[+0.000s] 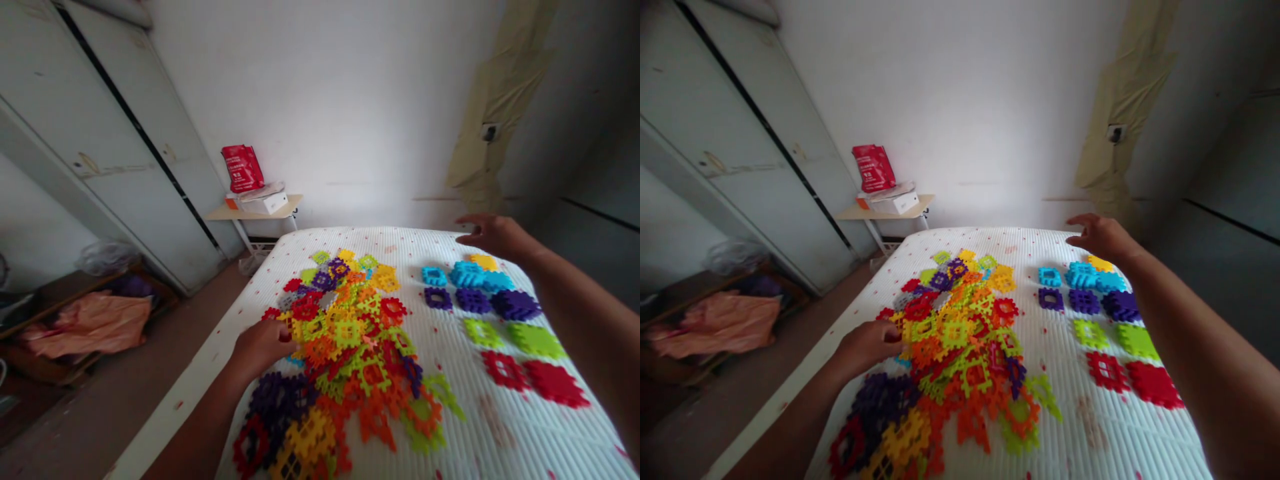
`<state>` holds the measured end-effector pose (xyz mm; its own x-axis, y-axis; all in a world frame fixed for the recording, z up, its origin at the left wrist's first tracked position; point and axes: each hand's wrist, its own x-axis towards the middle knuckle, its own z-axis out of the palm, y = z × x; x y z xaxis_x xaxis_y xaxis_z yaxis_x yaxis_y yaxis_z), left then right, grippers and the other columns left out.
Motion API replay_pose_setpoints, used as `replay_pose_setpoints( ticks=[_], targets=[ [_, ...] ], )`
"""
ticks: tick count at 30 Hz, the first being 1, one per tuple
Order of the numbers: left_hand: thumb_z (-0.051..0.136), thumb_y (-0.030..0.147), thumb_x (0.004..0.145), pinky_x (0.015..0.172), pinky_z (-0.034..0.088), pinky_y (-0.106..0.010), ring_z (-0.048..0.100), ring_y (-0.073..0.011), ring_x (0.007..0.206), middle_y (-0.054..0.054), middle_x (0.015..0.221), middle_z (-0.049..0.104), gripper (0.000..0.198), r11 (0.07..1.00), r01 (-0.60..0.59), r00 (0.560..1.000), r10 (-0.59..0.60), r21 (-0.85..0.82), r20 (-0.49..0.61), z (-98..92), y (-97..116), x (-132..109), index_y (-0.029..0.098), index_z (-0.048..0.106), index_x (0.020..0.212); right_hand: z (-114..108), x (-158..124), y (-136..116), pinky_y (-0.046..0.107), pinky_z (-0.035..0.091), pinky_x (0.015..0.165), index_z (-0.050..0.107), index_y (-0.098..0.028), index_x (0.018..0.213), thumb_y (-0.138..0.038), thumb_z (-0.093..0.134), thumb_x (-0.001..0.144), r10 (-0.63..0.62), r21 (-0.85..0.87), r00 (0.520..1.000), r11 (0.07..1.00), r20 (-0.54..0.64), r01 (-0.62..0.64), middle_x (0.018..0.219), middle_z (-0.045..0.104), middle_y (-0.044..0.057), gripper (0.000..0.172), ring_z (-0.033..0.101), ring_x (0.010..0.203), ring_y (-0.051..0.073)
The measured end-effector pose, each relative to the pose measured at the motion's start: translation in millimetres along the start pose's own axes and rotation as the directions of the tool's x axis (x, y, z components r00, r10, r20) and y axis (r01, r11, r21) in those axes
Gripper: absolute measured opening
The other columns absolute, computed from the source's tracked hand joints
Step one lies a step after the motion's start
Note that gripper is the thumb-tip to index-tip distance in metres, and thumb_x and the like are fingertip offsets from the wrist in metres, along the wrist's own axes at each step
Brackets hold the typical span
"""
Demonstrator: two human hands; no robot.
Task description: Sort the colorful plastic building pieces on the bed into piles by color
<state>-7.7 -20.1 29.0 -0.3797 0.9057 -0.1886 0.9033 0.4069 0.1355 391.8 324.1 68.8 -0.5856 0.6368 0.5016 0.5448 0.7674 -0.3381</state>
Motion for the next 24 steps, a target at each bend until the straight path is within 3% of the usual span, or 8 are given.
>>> replay_pose_setpoints(
  ticks=[3,5,13,18,24],
  targets=[
    [0.061,0.044,0.065,0.053,0.024,-0.024,0.056,-0.0160,0.069,0.000,0.075,0.063,0.024,0.999,0.004,0.998,-0.001,0.045,-0.061,13.1,9,-6,0.023,0.060,0.076,7,-7,-49,0.034,0.045,0.062,0.065,-0.023,0.096,-0.041,0.061,0.074,0.021,-0.097,0.999,0.995,-0.034,-0.024,0.077,0.063,0.007,0.029,0.058,0.061,0.019],
    [0.060,0.038,0.067,0.053,0.024,-0.024,0.056,-0.0158,0.071,0.000,0.079,0.062,0.020,1.000,-0.012,0.995,0.014,0.022,-0.098,20.6,14,-9,0.023,0.058,0.079,12,-11,-76,0.032,0.046,0.060,0.064,-0.020,0.097,-0.039,0.059,0.075,0.008,-0.071,1.000,0.997,-0.002,-0.008,0.085,0.065,0.009,0.029,0.059,0.062,0.018],
    [0.058,0.026,0.067,0.059,0.030,-0.023,0.055,-0.0152,0.076,0.000,0.082,0.060,0.016,0.991,-0.026,0.989,0.007,-0.129,-0.144,33.3,16,-6,0.020,0.056,0.082,28,-37,-145,0.026,0.047,0.056,0.060,-0.020,0.107,-0.038,0.057,0.079,-0.040,0.109,0.998,0.993,0.042,0.035,0.102,0.065,0.009,0.033,0.061,0.070,0.015],
    [0.053,0.016,0.068,0.061,0.032,-0.022,0.054,-0.0123,0.073,0.001,0.076,0.060,0.004,0.987,-0.051,0.990,0.031,-0.149,-0.139,34.5,14,-6,0.020,0.055,0.067,33,-52,-173,0.026,0.049,0.057,0.059,-0.020,0.111,-0.038,0.055,0.082,-0.036,0.190,0.998,0.981,0.053,0.025,0.110,0.062,0.009,0.034,0.062,0.074,0.016],
    [0.060,0.030,0.065,0.061,0.031,-0.023,0.055,-0.0149,0.078,0.001,0.084,0.061,0.021,0.991,-0.057,0.996,0.048,-0.119,-0.076,30.2,12,-13,0.022,0.057,0.085,32,-57,-176,0.027,0.050,0.058,0.060,-0.019,0.109,-0.036,0.055,0.082,-0.046,0.193,0.996,0.981,0.079,0.030,0.104,0.065,0.009,0.033,0.062,0.071,0.015]
  ],
)
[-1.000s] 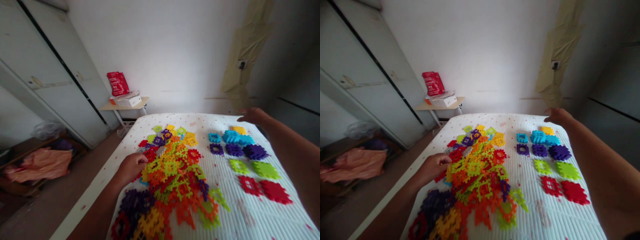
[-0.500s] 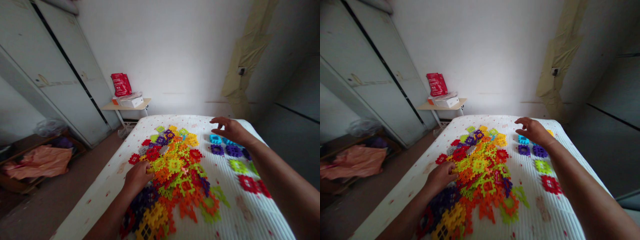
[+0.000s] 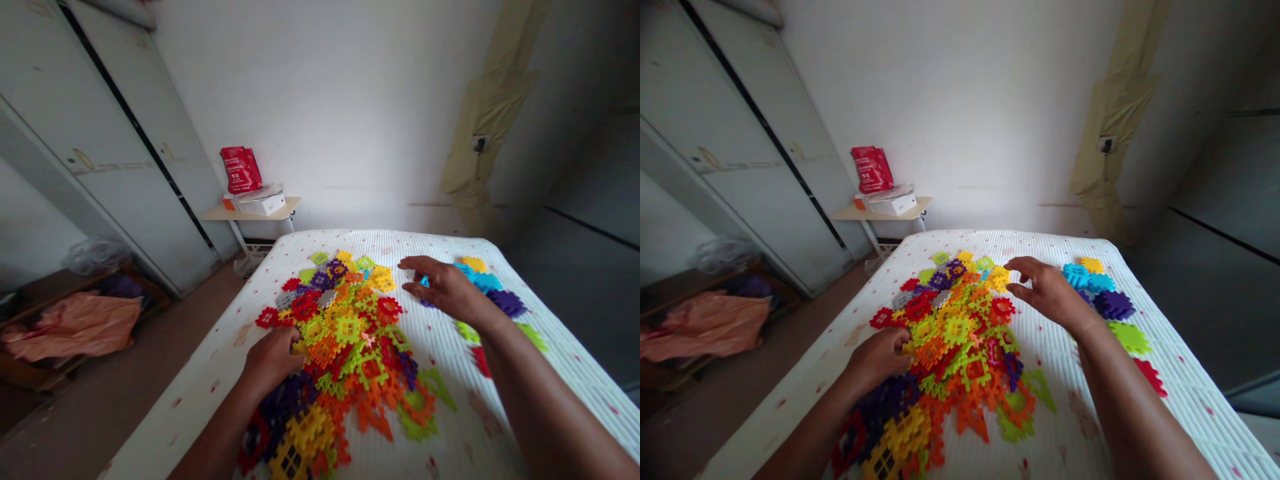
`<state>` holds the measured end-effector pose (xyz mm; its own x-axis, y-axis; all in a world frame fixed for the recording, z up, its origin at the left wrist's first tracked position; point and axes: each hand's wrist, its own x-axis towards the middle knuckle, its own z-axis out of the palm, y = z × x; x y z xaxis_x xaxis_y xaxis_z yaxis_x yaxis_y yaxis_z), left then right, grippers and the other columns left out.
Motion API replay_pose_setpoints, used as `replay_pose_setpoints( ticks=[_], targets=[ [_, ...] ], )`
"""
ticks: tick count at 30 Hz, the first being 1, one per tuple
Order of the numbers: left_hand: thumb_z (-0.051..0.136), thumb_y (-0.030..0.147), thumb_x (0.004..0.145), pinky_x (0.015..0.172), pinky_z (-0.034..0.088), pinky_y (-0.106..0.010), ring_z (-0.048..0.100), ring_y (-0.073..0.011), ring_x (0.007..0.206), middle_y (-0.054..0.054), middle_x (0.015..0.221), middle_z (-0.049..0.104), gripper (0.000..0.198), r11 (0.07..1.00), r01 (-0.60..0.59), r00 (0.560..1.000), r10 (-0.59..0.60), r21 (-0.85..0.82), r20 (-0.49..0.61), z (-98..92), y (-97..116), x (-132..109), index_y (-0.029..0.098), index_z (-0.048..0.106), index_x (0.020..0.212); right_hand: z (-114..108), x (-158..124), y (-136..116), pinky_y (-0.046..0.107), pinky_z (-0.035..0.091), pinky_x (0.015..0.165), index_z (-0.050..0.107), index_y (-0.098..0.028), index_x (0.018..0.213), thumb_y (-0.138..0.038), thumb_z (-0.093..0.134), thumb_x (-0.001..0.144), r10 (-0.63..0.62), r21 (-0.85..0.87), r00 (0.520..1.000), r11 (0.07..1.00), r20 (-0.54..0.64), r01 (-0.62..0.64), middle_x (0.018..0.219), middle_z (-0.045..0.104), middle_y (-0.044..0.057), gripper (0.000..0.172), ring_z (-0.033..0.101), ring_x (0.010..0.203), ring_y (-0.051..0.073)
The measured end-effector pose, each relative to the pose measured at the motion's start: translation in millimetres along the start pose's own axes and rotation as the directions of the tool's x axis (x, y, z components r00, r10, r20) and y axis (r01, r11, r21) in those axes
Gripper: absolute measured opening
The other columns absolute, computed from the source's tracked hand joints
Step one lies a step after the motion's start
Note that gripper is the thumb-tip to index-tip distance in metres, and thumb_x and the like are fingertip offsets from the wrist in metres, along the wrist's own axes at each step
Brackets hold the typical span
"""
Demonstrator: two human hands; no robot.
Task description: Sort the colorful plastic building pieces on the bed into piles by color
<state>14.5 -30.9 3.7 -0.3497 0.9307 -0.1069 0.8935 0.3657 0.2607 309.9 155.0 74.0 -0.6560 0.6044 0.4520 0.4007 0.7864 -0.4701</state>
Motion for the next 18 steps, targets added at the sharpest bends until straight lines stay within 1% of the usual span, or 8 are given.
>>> replay_pose_setpoints(
  ticks=[3,7,13,15,18],
  targets=[
    [0.061,0.030,0.064,0.058,0.028,-0.023,0.055,-0.0147,0.076,0.002,0.081,0.060,0.019,0.999,0.004,0.999,-0.005,0.040,0.042,-2.6,0,-1,0.021,0.056,0.081,1,-2,3,0.027,0.050,0.059,0.061,-0.019,0.109,-0.035,0.055,0.082,-0.009,-0.001,1.000,1.000,0.020,0.010,0.103,0.065,0.009,0.032,0.062,0.070,0.015],
    [0.058,0.027,0.066,0.055,0.025,-0.023,0.054,-0.0139,0.072,0.003,0.077,0.060,0.016,0.998,0.035,0.999,-0.037,0.057,0.038,-2.1,1,-2,0.023,0.056,0.081,4,-2,4,0.027,0.050,0.060,0.061,-0.021,0.109,-0.035,0.056,0.082,-0.016,0.012,0.999,1.000,0.031,0.016,0.106,0.064,0.008,0.031,0.062,0.073,0.015],
    [0.054,0.020,0.068,0.055,0.026,-0.022,0.056,-0.0133,0.070,0.004,0.075,0.062,0.018,0.998,0.062,0.997,-0.061,-0.022,0.044,1.1,-3,-4,0.024,0.057,0.086,9,-1,3,0.030,0.051,0.064,0.060,-0.023,0.110,-0.032,0.056,0.082,-0.014,-0.022,0.997,1.000,0.075,0.016,0.107,0.063,0.007,0.030,0.062,0.072,0.015],
    [0.053,0.020,0.070,0.055,0.027,-0.022,0.057,-0.0133,0.071,0.004,0.076,0.063,0.017,0.998,0.069,0.997,-0.069,-0.011,0.037,1.9,-3,-4,0.025,0.058,0.085,11,-2,4,0.030,0.051,0.065,0.059,-0.023,0.111,-0.031,0.056,0.082,-0.021,-0.028,0.996,0.999,0.088,0.024,0.109,0.063,0.007,0.031,0.061,0.072,0.015],
    [0.050,0.020,0.072,0.056,0.027,-0.023,0.057,-0.0145,0.074,0.002,0.078,0.064,0.011,0.997,0.060,0.998,-0.060,0.049,-0.010,2.9,-1,-6,0.024,0.058,0.078,12,-2,5,0.031,0.051,0.065,0.058,-0.023,0.112,-0.030,0.056,0.082,-0.023,-0.041,0.995,0.999,0.097,0.027,0.110,0.062,0.007,0.031,0.061,0.071,0.015]
  ],
)
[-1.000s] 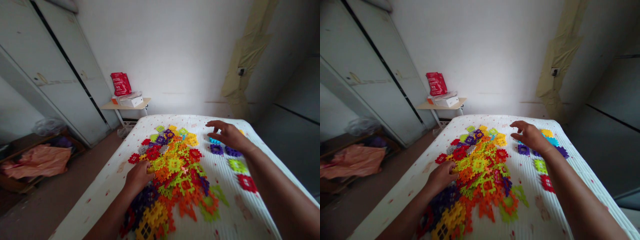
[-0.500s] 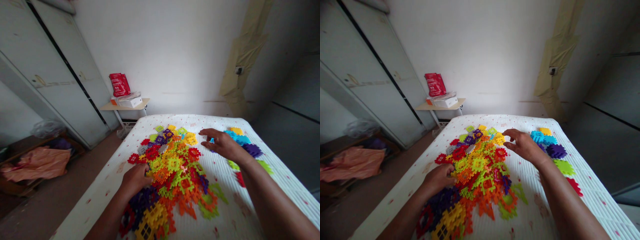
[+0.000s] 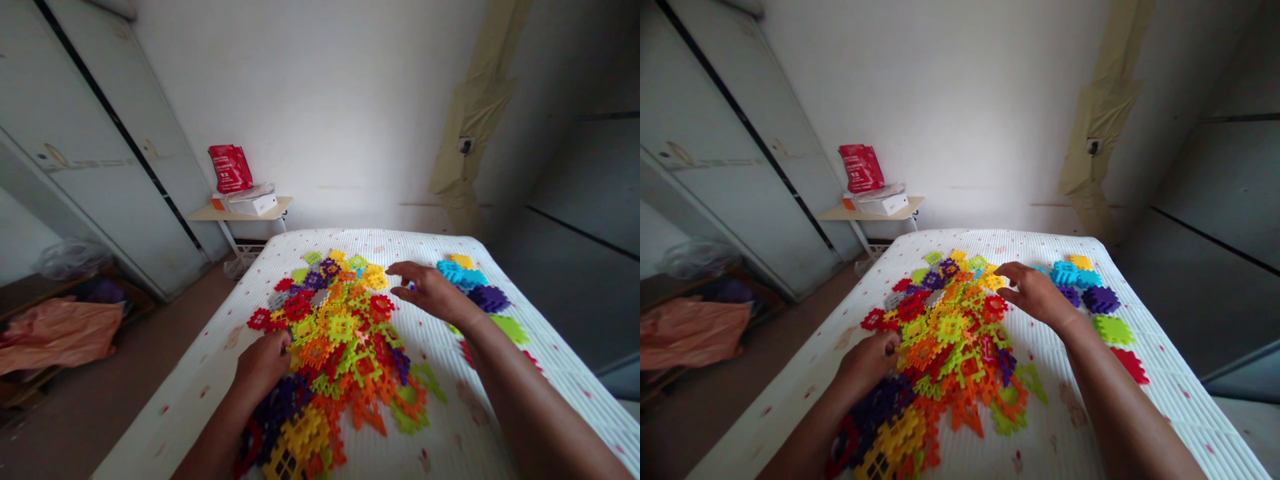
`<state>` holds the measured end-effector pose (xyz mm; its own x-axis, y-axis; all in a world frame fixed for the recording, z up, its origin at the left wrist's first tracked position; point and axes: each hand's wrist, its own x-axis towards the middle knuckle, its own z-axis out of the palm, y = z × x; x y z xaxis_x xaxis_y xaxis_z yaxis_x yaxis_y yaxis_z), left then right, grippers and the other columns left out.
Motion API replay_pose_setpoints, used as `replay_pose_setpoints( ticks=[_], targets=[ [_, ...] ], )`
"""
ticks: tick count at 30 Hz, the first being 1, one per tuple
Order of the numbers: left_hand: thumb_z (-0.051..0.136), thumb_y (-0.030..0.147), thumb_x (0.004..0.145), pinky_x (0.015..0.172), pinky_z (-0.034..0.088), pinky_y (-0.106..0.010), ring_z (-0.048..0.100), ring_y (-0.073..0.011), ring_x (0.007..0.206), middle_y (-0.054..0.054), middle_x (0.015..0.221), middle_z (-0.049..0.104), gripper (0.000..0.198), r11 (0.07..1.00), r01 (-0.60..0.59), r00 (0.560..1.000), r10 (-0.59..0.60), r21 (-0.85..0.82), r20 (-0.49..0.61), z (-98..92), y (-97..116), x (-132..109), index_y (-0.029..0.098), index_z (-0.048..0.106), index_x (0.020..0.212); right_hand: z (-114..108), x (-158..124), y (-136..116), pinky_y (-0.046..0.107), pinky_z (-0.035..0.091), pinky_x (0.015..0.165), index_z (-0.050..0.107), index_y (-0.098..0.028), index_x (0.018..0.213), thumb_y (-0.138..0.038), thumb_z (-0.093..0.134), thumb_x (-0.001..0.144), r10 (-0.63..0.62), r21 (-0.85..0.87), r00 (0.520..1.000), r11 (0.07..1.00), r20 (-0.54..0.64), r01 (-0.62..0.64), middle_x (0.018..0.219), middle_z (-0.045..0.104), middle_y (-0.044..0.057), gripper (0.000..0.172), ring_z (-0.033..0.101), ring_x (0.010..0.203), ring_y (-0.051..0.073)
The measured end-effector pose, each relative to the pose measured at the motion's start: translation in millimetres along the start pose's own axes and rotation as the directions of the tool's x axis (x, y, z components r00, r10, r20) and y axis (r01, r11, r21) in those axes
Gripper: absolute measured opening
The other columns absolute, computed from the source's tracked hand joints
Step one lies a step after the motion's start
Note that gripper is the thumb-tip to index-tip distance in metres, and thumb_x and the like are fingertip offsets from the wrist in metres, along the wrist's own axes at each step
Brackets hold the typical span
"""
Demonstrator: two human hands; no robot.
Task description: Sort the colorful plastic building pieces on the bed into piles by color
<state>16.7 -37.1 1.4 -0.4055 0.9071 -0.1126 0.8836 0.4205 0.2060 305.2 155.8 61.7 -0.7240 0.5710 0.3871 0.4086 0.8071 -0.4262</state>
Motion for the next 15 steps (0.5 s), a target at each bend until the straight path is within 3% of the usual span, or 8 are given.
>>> replay_pose_setpoints(
  ticks=[6,15],
  targets=[
    [0.045,0.018,0.075,0.055,0.025,-0.024,0.057,-0.0147,0.070,0.002,0.072,0.063,0.011,0.998,-0.032,0.999,0.033,0.049,-0.030,0.6,1.8,-4.3,0.023,0.054,0.071,0.8,-0.4,-1.8,0.031,0.051,0.066,0.059,-0.022,0.111,-0.029,0.055,0.082,0.005,-0.018,1.000,1.000,0.013,-0.005,0.109,0.063,0.008,0.030,0.061,0.071,0.015],
    [0.059,0.032,0.068,0.062,0.035,-0.022,0.059,-0.0161,0.078,0.002,0.084,0.065,0.021,0.987,0.029,1.000,-0.028,-0.158,0.012,-2.4,2.3,-5.8,0.025,0.056,0.087,3.3,-0.8,1.6,0.030,0.051,0.065,0.059,-0.022,0.110,-0.029,0.055,0.082,0.008,-0.033,1.000,0.999,0.017,-0.008,0.107,0.064,0.007,0.030,0.061,0.070,0.015]
  ],
)
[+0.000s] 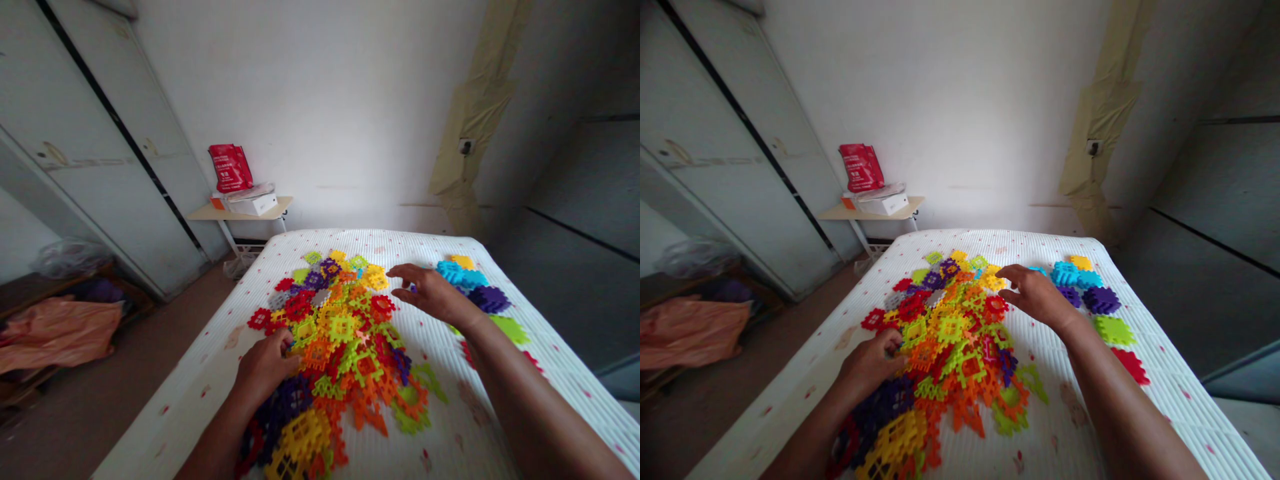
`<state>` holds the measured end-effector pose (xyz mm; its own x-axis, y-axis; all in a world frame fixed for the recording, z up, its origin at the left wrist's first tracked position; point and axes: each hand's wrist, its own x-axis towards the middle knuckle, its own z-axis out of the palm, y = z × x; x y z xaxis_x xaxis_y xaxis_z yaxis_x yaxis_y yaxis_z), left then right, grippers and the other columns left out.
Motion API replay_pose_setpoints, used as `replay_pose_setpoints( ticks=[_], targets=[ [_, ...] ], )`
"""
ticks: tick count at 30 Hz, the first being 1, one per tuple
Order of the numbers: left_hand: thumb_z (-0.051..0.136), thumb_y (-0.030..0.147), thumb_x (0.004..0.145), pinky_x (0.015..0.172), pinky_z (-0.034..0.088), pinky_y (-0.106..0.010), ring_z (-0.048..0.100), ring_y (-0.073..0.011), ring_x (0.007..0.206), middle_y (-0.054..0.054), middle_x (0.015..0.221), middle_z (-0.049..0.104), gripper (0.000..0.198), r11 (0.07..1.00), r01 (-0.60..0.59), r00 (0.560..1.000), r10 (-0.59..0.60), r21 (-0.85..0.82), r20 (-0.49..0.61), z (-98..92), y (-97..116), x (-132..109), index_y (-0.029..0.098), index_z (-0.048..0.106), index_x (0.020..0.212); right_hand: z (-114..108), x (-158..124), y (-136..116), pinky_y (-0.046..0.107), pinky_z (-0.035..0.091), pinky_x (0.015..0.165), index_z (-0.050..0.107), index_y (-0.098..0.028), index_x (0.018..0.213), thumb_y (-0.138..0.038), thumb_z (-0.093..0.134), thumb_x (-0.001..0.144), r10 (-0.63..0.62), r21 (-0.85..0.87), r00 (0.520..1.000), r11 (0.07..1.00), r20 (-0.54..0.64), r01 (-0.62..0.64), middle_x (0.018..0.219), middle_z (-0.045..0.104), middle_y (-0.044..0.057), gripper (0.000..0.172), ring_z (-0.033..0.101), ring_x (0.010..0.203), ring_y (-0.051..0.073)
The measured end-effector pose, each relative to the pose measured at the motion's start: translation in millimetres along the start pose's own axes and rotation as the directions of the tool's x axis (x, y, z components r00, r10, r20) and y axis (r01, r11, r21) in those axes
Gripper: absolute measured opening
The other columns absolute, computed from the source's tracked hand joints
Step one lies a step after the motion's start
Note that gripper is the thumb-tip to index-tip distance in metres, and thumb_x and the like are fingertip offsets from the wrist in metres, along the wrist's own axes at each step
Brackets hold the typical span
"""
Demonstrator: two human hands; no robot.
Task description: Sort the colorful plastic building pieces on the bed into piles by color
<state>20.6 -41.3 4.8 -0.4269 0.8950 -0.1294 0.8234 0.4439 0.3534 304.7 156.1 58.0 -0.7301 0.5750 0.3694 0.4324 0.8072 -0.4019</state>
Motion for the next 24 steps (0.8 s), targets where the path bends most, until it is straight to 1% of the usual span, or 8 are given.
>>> replay_pose_setpoints(
  ticks=[3,6,10,14,18,21,24],
  targets=[
    [0.064,0.037,0.064,0.065,0.035,-0.023,0.059,-0.0179,0.083,0.001,0.089,0.065,0.031,1.000,-0.026,1.000,0.026,-0.018,0.009,2.5,-0.9,-1.7,0.025,0.055,0.091,0.2,0.3,-1.6,0.029,0.051,0.064,0.060,-0.022,0.110,-0.030,0.055,0.082,0.003,0.002,1.000,1.000,0.005,-0.003,0.107,0.064,0.008,0.029,0.061,0.070,0.015],
    [0.065,0.036,0.062,0.066,0.035,-0.023,0.059,-0.0180,0.084,0.001,0.091,0.064,0.035,0.999,-0.034,0.999,0.034,-0.021,0.008,4.8,-1.4,-2.6,0.025,0.054,0.093,0.8,0.6,-2.7,0.029,0.050,0.063,0.061,-0.023,0.110,-0.030,0.055,0.082,-0.004,0.015,1.000,1.000,0.007,0.004,0.106,0.064,0.007,0.029,0.061,0.070,0.015],
    [0.063,0.029,0.062,0.066,0.036,-0.023,0.059,-0.0178,0.084,0.001,0.091,0.064,0.033,0.995,-0.058,0.998,0.055,-0.081,-0.040,4.6,-0.3,-2.6,0.024,0.054,0.094,2.0,1.0,-2.7,0.029,0.050,0.062,0.060,-0.022,0.110,-0.030,0.055,0.082,0.001,0.010,1.000,1.000,0.020,-0.001,0.105,0.064,0.007,0.029,0.061,0.070,0.015],
    [0.056,0.023,0.065,0.065,0.038,-0.024,0.059,-0.0168,0.076,0.001,0.080,0.063,0.025,0.978,-0.063,0.997,0.051,-0.201,-0.066,3.8,-1.3,-0.1,0.021,0.056,0.089,2.7,1.1,-3.1,0.029,0.050,0.063,0.060,-0.021,0.109,-0.030,0.054,0.082,0.014,0.003,0.999,1.000,0.031,-0.014,0.104,0.064,0.008,0.029,0.061,0.069,0.015],
    [0.054,0.027,0.066,0.062,0.040,-0.024,0.057,-0.0160,0.069,0.002,0.070,0.060,0.018,0.918,-0.101,0.991,0.057,-0.384,-0.122,6.3,-2.0,2.6,0.019,0.058,0.081,4.2,1.2,-1.4,0.028,0.049,0.063,0.061,-0.022,0.110,-0.030,0.054,0.082,-0.002,0.005,1.000,1.000,0.028,0.002,0.103,0.065,0.007,0.029,0.061,0.069,0.014],
    [0.056,0.034,0.065,0.060,0.041,-0.023,0.056,-0.0155,0.066,0.003,0.067,0.058,0.020,0.847,-0.115,0.987,0.037,-0.519,-0.158,8.4,0.8,3.3,0.018,0.058,0.078,5.6,1.3,0.1,0.028,0.049,0.064,0.061,-0.023,0.110,-0.030,0.054,0.082,-0.012,-0.003,1.000,1.000,0.026,0.012,0.101,0.065,0.007,0.030,0.061,0.069,0.015],
    [0.059,0.039,0.066,0.059,0.043,-0.023,0.055,-0.0143,0.065,0.003,0.068,0.058,0.025,0.756,-0.136,0.975,-0.011,-0.640,-0.220,8.0,3.5,2.9,0.018,0.057,0.078,6.2,1.6,-1.2,0.028,0.049,0.063,0.061,-0.023,0.110,-0.030,0.054,0.082,-0.017,-0.002,1.000,1.000,0.026,0.017,0.101,0.065,0.007,0.030,0.061,0.068,0.015]
  ],
)
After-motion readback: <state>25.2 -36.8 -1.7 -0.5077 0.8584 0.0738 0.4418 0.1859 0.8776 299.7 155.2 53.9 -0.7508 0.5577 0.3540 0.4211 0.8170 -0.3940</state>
